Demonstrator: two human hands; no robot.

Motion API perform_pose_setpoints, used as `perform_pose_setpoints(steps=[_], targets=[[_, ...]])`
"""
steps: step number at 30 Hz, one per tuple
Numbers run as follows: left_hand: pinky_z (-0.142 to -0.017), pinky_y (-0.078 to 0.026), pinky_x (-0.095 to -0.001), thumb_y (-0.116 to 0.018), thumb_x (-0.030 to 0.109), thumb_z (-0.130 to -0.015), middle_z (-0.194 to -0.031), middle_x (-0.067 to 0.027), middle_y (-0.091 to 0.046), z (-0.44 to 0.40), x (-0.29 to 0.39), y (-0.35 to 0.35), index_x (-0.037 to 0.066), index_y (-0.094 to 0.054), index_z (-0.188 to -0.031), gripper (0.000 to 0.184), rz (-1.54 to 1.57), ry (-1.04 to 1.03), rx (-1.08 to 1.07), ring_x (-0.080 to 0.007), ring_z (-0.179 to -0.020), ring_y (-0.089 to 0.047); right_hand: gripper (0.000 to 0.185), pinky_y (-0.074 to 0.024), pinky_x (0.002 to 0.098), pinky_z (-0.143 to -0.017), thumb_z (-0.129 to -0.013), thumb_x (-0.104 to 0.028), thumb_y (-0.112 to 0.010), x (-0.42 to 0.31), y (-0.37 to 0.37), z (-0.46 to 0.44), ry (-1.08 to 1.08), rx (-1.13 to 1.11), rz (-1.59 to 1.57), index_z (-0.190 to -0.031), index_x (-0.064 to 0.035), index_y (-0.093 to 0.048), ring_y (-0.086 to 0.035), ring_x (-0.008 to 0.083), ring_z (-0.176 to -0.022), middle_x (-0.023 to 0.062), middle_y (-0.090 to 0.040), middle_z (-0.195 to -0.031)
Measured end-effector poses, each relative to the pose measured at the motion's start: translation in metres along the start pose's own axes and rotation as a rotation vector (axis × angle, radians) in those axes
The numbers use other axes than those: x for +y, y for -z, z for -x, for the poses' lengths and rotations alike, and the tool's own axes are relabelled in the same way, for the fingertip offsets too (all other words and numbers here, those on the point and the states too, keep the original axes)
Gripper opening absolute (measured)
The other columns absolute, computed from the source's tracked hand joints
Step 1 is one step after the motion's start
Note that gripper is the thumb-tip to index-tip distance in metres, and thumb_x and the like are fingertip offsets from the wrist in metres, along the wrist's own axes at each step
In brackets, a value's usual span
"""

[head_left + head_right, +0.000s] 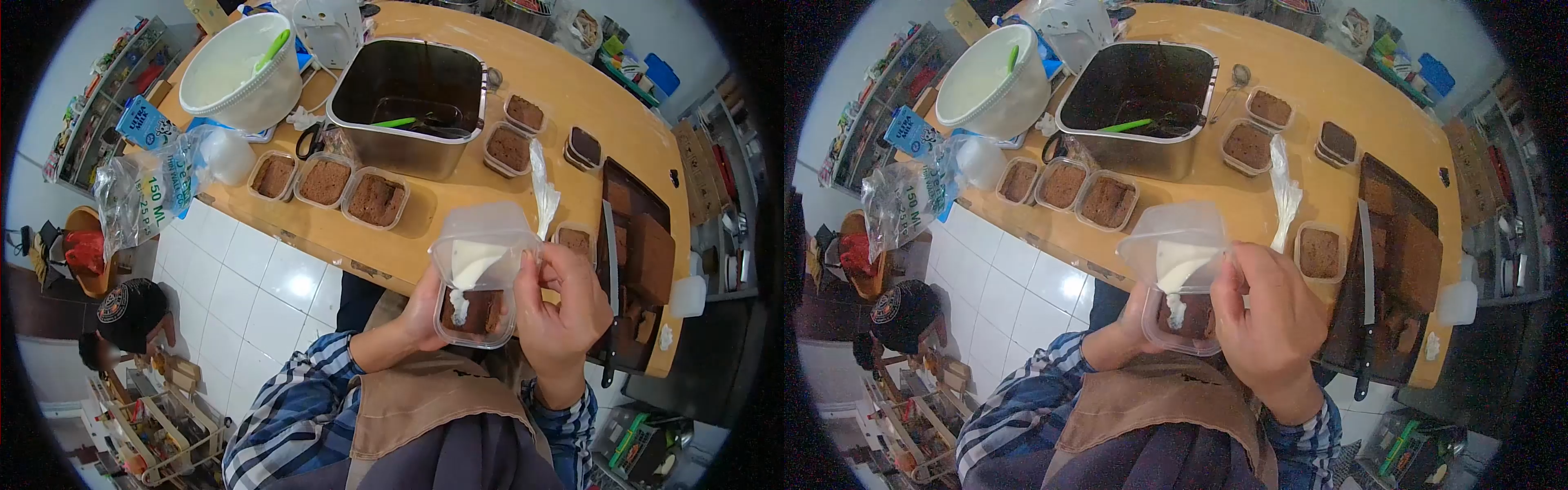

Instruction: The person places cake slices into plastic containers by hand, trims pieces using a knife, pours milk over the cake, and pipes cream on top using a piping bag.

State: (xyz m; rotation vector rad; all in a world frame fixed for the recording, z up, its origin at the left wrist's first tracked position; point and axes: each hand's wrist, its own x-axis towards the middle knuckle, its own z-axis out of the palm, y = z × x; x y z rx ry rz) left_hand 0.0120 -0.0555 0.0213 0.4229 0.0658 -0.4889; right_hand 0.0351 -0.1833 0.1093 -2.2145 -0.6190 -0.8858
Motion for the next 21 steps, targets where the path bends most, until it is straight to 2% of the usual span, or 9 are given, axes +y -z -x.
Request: perform_pose_setpoints(steps=[2, 4, 5, 7, 10, 12, 17, 20, 21], targets=[[-0.066, -0.053, -0.0356, -0.019, 0.052, -0.092, -0.105, -0.0131, -0.057, 0.0, 0.0, 0.002, 0.009, -0.042, -0.127, 0.06, 0.012, 0.025, -0.055, -0.0241, -0.086, -0.06, 0.016, -0.0456, 0.0227, -0.051, -0.07, 0.008, -0.066, 0.002, -0.001, 0.001, 0.007, 0.008, 0.02, -0.084, 0.0033, -0.059, -0.057, 0.0127, -0.054, 0.0092, -0.059, -0.07], [-0.064, -0.053, -0.0357, -0.018, 0.053, -0.091, -0.102, -0.0141, -0.058, 0.0, 0.002, 0.007, 0.009, -0.041, -0.127, 0.061, 0.079, 0.058, -0.175, -0.0242, -0.084, -0.061, 0.023, -0.0472, 0.0294, -0.053, -0.068, 0.005, -0.067, 0.005, 0.001, 0.004, -0.009, -0.018, 0.029, -0.089, 0.0008, -0.058, -0.059, 0.0219, -0.06, 0.012, -0.061, -0.075], [-0.064, -0.053, -0.0361, -0.018, 0.054, -0.091, -0.101, -0.0141, -0.058, 0.0, 0.001, 0.004, 0.009, -0.041, -0.127, 0.062, 0.053, 0.039, -0.095, -0.0244, -0.084, -0.061, 0.026, -0.0481, 0.0328, -0.055, -0.067, 0.003, -0.068, 0.006, 0.002, 0.005, -0.017, -0.031, 0.034, -0.091, -0.0005, -0.058, -0.06, 0.0265, -0.063, 0.0134, -0.061, -0.078], [-0.064, -0.053, -0.0368, -0.018, 0.055, -0.091, -0.1, -0.0142, -0.059, 0.001, 0.004, -0.012, 0.009, -0.041, -0.127, 0.063, -0.001, 0.002, 0.064, -0.0249, -0.082, -0.061, 0.026, -0.0477, 0.0324, -0.054, -0.067, 0.003, -0.068, 0.008, 0.003, 0.005, -0.025, -0.019, 0.034, -0.091, -0.0006, -0.058, -0.059, 0.0254, -0.061, 0.0127, -0.061, -0.077], [-0.068, -0.052, -0.0382, -0.019, 0.056, -0.09, -0.099, -0.0148, -0.059, 0.001, 0.008, -0.007, 0.009, -0.042, -0.126, 0.064, 0.204, 0.063, 0.073, -0.0263, -0.082, -0.061, 0.025, -0.0469, 0.0317, -0.052, -0.067, 0.003, -0.068, 0.01, 0.005, 0.006, -0.036, -0.005, 0.047, -0.091, -0.0008, -0.058, -0.059, 0.0233, -0.058, 0.0116, -0.061, -0.075], [-0.069, -0.052, -0.0381, -0.019, 0.058, -0.089, -0.1, -0.0153, -0.059, 0.001, 0.008, 0.004, 0.007, -0.043, -0.125, 0.067, 0.091, 0.062, -0.035, -0.0267, -0.083, -0.061, 0.025, -0.0467, 0.0312, -0.051, -0.068, 0.003, -0.068, 0.011, 0.006, 0.006, -0.039, 0.005, 0.058, -0.09, -0.001, -0.059, -0.059, 0.0219, -0.056, 0.0109, -0.061, -0.074], [-0.067, -0.051, -0.0366, -0.019, 0.063, -0.087, -0.098, -0.0162, -0.059, 0.002, 0.012, -0.006, 0.004, -0.046, -0.122, 0.073, 0.234, 0.1, 0.202, -0.0282, -0.082, -0.061, 0.022, -0.0475, 0.03, -0.051, -0.069, 0.002, -0.068, 0.015, 0.007, 0.009, -0.05, 0.039, 0.108, -0.089, -0.0014, -0.059, -0.059, 0.02, -0.056, 0.0101, -0.061, -0.074], [-0.071, -0.051, -0.038, -0.019, 0.063, -0.087, -0.1, -0.0165, -0.059, 0.003, 0.014, 0.007, 0.002, -0.046, -0.121, 0.075, 0.35, 0.11, 0.042, -0.029, -0.084, -0.061, 0.012, -0.0492, 0.0209, -0.056, -0.075, 0.008, -0.063, 0.012, 0.01, 0.01, -0.109, 0.027, 0.048, -0.086, 0.0053, -0.059, -0.059, 0.0105, -0.06, 0.009, -0.061, -0.075], [-0.073, -0.05, -0.0388, -0.02, 0.063, -0.087, -0.102, -0.0166, -0.059, 0.003, 0.014, 0.011, 0.002, -0.046, -0.121, 0.075, 0.351, 0.099, -0.02, -0.0291, -0.086, -0.06, 0.012, -0.049, 0.0209, -0.056, -0.074, 0.008, -0.063, 0.011, 0.01, 0.01, -0.1, 0.028, 0.059, -0.086, 0.0051, -0.059, -0.059, 0.0105, -0.06, 0.0091, -0.061, -0.075]])
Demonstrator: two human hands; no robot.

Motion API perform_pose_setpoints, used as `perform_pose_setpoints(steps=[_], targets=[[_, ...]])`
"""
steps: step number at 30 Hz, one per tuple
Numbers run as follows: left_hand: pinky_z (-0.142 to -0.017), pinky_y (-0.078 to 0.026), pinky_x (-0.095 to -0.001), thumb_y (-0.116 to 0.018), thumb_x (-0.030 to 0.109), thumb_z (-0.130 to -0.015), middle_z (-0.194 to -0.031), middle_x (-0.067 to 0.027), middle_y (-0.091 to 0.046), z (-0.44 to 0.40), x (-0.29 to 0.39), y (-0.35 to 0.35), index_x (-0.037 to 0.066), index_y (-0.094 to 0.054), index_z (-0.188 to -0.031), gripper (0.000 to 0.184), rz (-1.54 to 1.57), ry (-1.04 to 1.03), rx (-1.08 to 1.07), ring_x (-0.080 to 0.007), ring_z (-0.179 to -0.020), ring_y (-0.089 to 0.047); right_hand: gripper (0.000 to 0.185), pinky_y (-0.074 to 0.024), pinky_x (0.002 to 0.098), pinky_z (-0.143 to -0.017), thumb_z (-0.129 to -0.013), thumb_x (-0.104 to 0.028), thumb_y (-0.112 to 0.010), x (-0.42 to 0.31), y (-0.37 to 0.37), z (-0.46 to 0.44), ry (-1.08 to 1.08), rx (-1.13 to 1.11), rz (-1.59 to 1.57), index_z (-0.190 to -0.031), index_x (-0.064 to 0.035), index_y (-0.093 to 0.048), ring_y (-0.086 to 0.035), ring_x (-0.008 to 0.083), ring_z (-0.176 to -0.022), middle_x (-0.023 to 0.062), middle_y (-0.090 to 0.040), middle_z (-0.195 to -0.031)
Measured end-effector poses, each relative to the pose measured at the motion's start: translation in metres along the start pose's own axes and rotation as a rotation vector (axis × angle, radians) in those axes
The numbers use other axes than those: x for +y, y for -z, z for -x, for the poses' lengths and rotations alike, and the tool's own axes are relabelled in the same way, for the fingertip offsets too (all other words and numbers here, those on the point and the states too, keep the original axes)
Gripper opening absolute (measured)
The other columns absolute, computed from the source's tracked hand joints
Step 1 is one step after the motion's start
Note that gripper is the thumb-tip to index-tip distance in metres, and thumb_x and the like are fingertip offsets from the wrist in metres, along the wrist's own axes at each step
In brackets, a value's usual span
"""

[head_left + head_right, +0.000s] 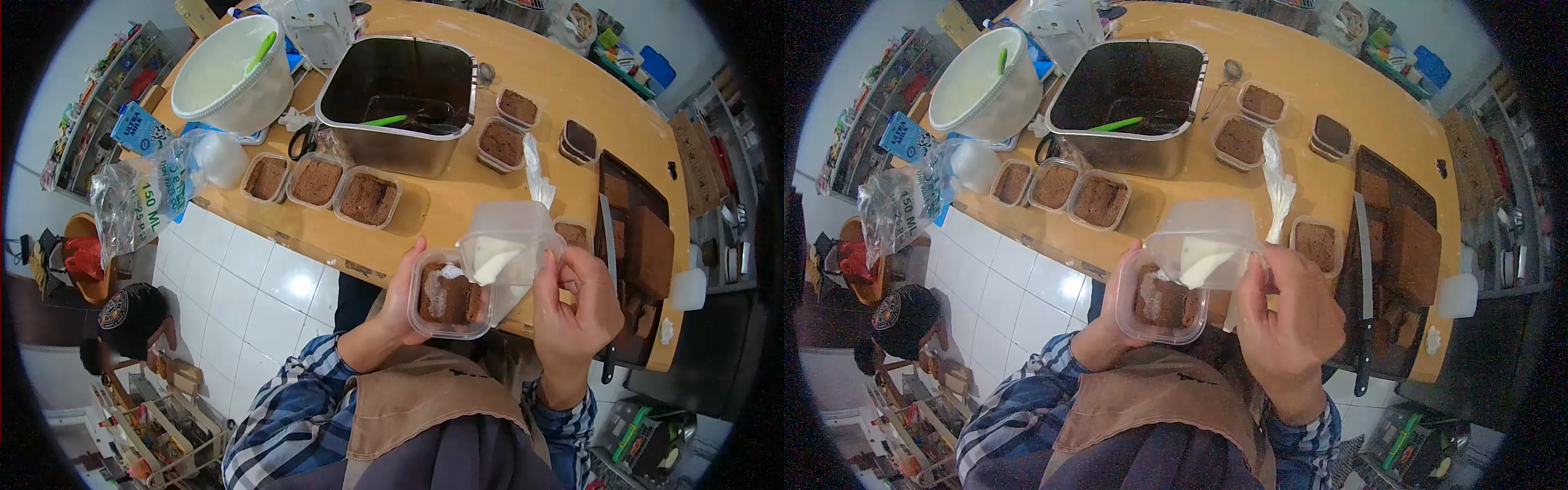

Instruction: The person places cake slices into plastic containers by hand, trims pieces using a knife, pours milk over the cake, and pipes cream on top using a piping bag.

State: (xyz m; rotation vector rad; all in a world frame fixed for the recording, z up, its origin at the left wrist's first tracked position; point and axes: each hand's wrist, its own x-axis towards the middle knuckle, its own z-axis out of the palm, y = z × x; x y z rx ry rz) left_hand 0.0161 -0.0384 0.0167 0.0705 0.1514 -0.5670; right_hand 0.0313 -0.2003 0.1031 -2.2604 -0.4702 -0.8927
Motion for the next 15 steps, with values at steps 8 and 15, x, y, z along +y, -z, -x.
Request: perform_pose_setpoints(steps=[8, 15], targets=[[-0.087, -0.044, -0.0465, -0.029, 0.054, -0.089, -0.121, -0.0137, -0.052, 0.001, 0.004, 0.004, 0.006, -0.044, -0.126, 0.062, -0.017, -0.033, -0.088, -0.0308, -0.106, -0.053, 0.024, -0.0502, 0.0296, -0.057, -0.069, 0.004, -0.067, -0.008, 0.014, 0.004, -0.003, -0.084, 0.009, -0.09, -0.0006, -0.059, -0.062, 0.0227, -0.063, 0.0122, -0.063, -0.08], [-0.092, -0.042, -0.0463, -0.029, 0.056, -0.089, -0.124, -0.0166, -0.049, 0.0, 0.006, 0.002, 0.003, -0.041, -0.127, 0.066, -0.007, -0.028, -0.098, -0.0322, -0.111, -0.051, 0.027, -0.0522, 0.0316, -0.064, -0.066, 0.004, -0.067, -0.01, 0.019, 0.011, 0.021, -0.11, -0.03, -0.091, -0.0003, -0.058, -0.064, 0.0261, -0.073, 0.014, -0.065, -0.085]])
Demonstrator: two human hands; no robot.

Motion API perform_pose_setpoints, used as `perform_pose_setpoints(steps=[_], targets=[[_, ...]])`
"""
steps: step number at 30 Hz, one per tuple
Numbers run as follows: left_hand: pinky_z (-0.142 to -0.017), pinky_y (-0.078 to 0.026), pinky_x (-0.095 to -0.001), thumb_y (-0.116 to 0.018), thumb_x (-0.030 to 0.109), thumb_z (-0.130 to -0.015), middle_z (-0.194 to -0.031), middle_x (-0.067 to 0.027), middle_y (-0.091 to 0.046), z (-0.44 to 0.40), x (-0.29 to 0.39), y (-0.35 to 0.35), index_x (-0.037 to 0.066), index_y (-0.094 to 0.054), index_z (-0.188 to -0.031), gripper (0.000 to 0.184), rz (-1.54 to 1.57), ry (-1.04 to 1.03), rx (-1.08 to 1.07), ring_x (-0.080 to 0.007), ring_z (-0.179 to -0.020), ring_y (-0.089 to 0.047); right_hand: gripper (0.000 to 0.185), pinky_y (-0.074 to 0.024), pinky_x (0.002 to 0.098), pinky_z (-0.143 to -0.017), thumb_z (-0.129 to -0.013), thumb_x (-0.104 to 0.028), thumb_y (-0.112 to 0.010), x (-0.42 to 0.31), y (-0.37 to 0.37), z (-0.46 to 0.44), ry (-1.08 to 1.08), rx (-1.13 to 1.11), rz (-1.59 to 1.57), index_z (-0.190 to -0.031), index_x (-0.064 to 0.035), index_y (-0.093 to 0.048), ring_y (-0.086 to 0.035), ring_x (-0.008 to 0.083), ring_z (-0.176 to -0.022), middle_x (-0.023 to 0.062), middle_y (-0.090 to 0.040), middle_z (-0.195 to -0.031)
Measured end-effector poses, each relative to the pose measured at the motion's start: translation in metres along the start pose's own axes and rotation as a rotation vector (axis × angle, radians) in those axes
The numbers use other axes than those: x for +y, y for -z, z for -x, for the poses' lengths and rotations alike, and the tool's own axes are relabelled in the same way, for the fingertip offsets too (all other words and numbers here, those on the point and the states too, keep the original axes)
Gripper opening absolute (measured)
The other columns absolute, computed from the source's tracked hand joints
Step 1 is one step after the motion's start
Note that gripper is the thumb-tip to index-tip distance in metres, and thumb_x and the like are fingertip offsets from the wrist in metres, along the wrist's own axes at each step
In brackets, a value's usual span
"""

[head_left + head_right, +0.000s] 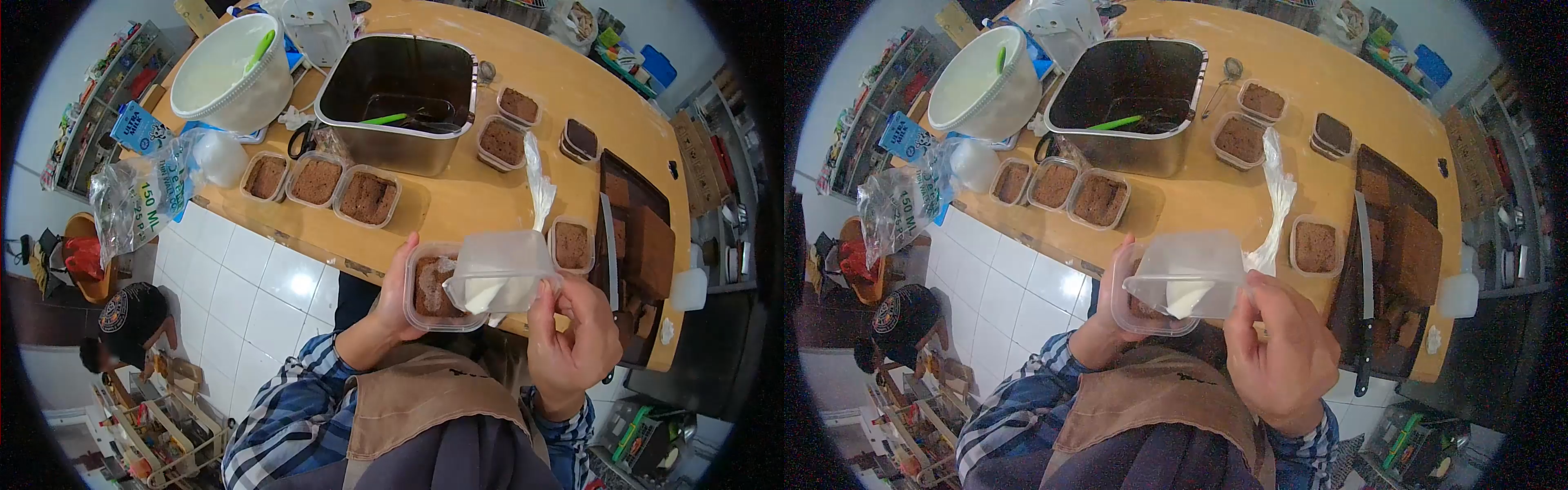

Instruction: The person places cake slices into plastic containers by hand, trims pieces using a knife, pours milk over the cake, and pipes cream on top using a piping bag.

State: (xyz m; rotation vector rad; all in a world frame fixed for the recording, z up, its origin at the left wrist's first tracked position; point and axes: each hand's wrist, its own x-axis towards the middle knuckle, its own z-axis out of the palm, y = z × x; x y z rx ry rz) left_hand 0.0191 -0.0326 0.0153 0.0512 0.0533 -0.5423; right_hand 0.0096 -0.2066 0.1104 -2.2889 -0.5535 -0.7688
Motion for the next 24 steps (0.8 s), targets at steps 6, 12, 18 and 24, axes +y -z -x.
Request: perform_pose_setpoints(steps=[6, 12, 18, 24], targets=[[-0.091, -0.045, -0.0427, -0.024, 0.059, -0.088, -0.125, -0.0155, -0.049, -0.001, -0.004, -0.008, 0.001, -0.038, -0.129, 0.072, -0.283, -0.031, 0.178, -0.0286, -0.11, -0.052, 0.028, -0.0523, 0.0318, -0.063, -0.066, 0.004, -0.067, -0.008, -0.001, -0.002, 0.032, -0.032, -0.021, -0.092, 0.0008, -0.057, -0.064, 0.026, -0.073, 0.0144, -0.065, -0.085], [-0.077, -0.052, -0.0379, -0.021, 0.062, -0.087, -0.122, -0.016, -0.051, -0.001, -0.01, -0.015, 0.0, -0.038, -0.129, 0.076, -0.618, -0.114, 0.225, -0.0264, -0.103, -0.056, 0.03, -0.0516, 0.031, -0.061, -0.066, 0.004, -0.068, -0.005, -0.007, -0.004, 0.044, 0.009, -0.008, -0.094, -0.0002, -0.058, -0.064, 0.025, -0.07, 0.0132, -0.065, -0.083], [-0.076, -0.052, -0.04, -0.026, 0.049, -0.09, -0.118, -0.0168, -0.053, -0.003, -0.006, 0.007, 0.002, -0.039, -0.127, 0.062, -0.076, 0.012, -0.117, -0.0281, -0.096, -0.059, 0.024, -0.0502, 0.0297, -0.057, -0.067, 0.004, -0.067, 0.001, -0.008, -0.01, 0.004, 0.061, 0.033, -0.09, -0.0004, -0.059, -0.062, 0.0226, -0.063, 0.0122, -0.064, -0.08], [-0.06, -0.052, -0.033, -0.016, 0.062, -0.088, -0.098, -0.0139, -0.061, -0.001, -0.012, -0.01, 0.003, -0.043, -0.125, 0.075, -0.327, -0.023, 0.158, -0.0242, -0.078, -0.062, 0.022, -0.0498, 0.0292, -0.056, -0.068, 0.004, -0.067, 0.002, -0.011, -0.013, -0.002, 0.098, 0.04, -0.088, -0.0008, -0.06, -0.062, 0.0218, -0.061, 0.0118, -0.063, -0.079]])
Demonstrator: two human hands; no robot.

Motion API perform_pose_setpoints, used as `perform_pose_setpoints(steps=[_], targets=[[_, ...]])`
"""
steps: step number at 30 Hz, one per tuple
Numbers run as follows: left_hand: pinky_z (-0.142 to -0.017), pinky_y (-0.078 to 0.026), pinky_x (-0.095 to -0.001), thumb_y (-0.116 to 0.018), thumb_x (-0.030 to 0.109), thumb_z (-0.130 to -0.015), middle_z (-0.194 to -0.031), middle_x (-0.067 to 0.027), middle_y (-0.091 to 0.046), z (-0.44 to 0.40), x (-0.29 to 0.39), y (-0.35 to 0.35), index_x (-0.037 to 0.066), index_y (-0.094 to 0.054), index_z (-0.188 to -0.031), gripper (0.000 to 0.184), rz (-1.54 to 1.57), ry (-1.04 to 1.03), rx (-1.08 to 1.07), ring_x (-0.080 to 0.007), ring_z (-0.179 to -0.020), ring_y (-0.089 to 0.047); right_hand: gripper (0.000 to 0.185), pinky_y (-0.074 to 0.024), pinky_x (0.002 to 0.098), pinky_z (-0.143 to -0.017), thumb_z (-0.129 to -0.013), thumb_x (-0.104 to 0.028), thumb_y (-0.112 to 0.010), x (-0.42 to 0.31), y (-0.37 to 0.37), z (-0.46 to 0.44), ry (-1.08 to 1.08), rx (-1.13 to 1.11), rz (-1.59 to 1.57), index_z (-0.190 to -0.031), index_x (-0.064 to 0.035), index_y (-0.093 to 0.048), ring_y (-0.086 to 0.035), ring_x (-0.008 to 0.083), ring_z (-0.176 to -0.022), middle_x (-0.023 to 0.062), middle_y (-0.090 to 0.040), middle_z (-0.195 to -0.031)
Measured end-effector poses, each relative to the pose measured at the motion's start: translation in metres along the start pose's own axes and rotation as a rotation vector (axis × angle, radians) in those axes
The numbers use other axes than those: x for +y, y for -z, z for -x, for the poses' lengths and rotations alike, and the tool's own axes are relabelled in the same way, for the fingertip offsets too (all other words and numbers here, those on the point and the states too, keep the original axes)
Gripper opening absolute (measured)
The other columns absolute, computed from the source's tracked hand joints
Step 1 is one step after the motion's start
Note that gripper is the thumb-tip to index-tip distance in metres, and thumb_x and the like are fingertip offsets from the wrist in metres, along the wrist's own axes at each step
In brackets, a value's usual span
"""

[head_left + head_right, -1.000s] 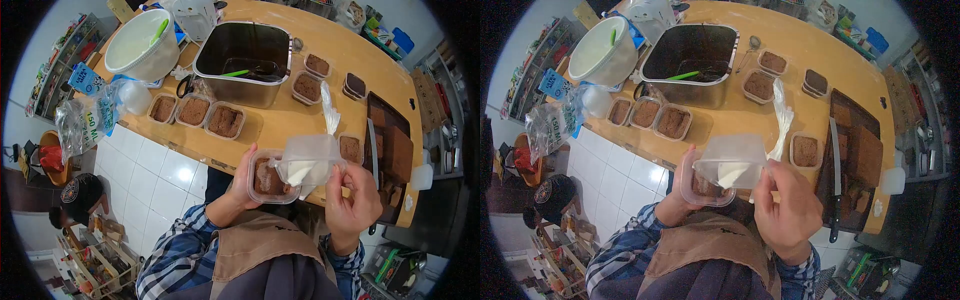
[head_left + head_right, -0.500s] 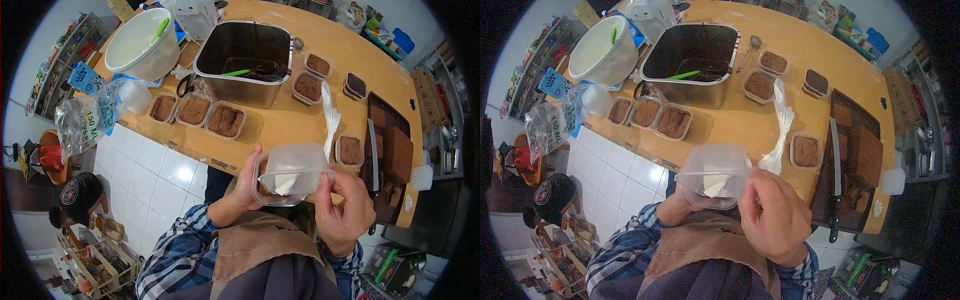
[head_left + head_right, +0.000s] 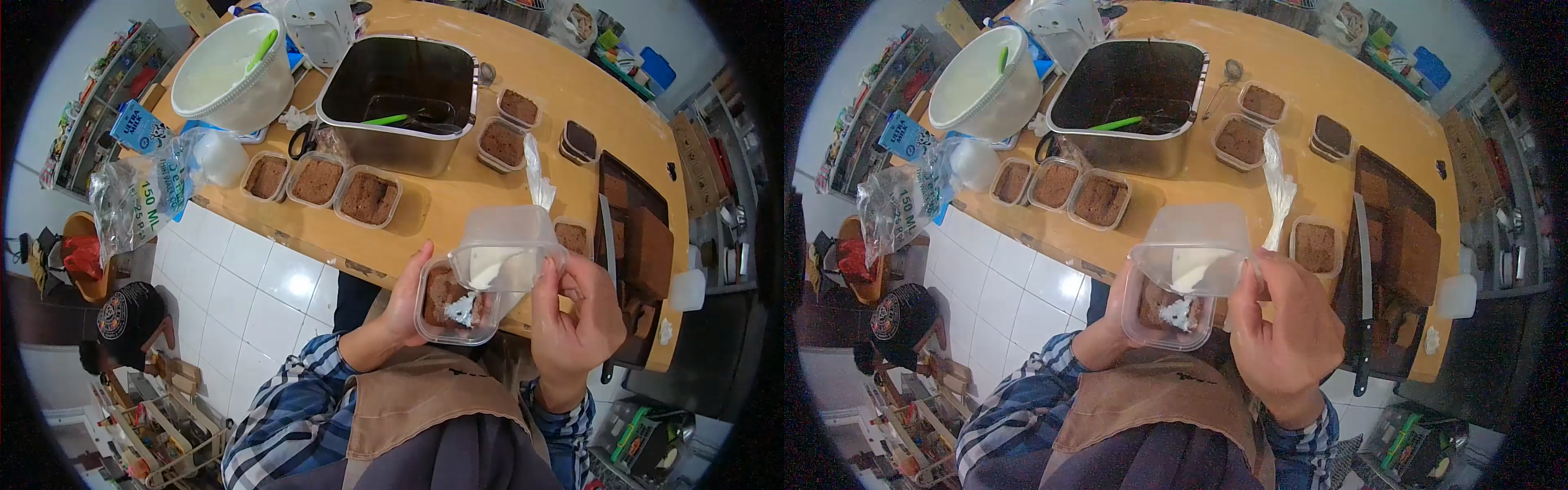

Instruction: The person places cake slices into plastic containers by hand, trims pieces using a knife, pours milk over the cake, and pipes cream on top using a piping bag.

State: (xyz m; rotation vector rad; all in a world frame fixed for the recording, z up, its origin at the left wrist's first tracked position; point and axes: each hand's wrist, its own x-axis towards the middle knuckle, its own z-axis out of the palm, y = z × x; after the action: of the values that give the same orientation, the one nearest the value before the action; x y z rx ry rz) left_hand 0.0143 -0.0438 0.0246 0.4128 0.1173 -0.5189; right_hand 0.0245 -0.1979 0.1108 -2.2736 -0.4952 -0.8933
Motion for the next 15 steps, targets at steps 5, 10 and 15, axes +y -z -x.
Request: perform_pose_setpoints(steps=[5, 10, 15], targets=[[-0.051, -0.051, -0.0285, -0.014, 0.063, -0.087, -0.098, -0.0138, -0.06, 0.0017, 0.002, -0.0062, 0.006, -0.043, -0.126, 0.074, -0.343, -0.027, 0.046, -0.022, -0.078, -0.062, 0.024, -0.0503, 0.0305, -0.059, -0.068, 0.003, -0.067, -0.0024, -0.0023, 0.0002, 0.037, -0.023, 0.009, -0.09, -0.0012, -0.059, -0.063, 0.0245, -0.067, 0.0115, -0.063, -0.08], [-0.05, -0.051, -0.0286, -0.013, 0.064, -0.087, -0.098, -0.0141, -0.06, 0.0003, -0.0003, 0.0014, 0.006, -0.042, -0.127, 0.076, -0.163, 0.025, 0.028, -0.0225, -0.078, -0.062, 0.024, -0.0508, 0.0311, -0.061, -0.068, 0.003, -0.067, -0.005, 0.001, -0.0003, 0.032, -0.049, -0.011, -0.09, -0.0012, -0.058, -0.063, 0.0253, -0.07, 0.0119, -0.064, -0.082], [-0.055, -0.052, -0.0316, -0.014, 0.062, -0.088, -0.1, -0.014, -0.059, 0.001, 0.0008, 0.0035, 0.006, -0.041, -0.128, 0.074, -0.1, 0.0, -0.041, -0.0237, -0.08, -0.062, 0.015, -0.0472, 0.0205, -0.054, -0.073, 0.008, -0.065, -0.0037, -0.001, -0.0024, 0.043, 0.004, -0.013, -0.086, 0.0048, -0.06, -0.059, 0.0122, -0.058, 0.0104, -0.062, -0.074]])
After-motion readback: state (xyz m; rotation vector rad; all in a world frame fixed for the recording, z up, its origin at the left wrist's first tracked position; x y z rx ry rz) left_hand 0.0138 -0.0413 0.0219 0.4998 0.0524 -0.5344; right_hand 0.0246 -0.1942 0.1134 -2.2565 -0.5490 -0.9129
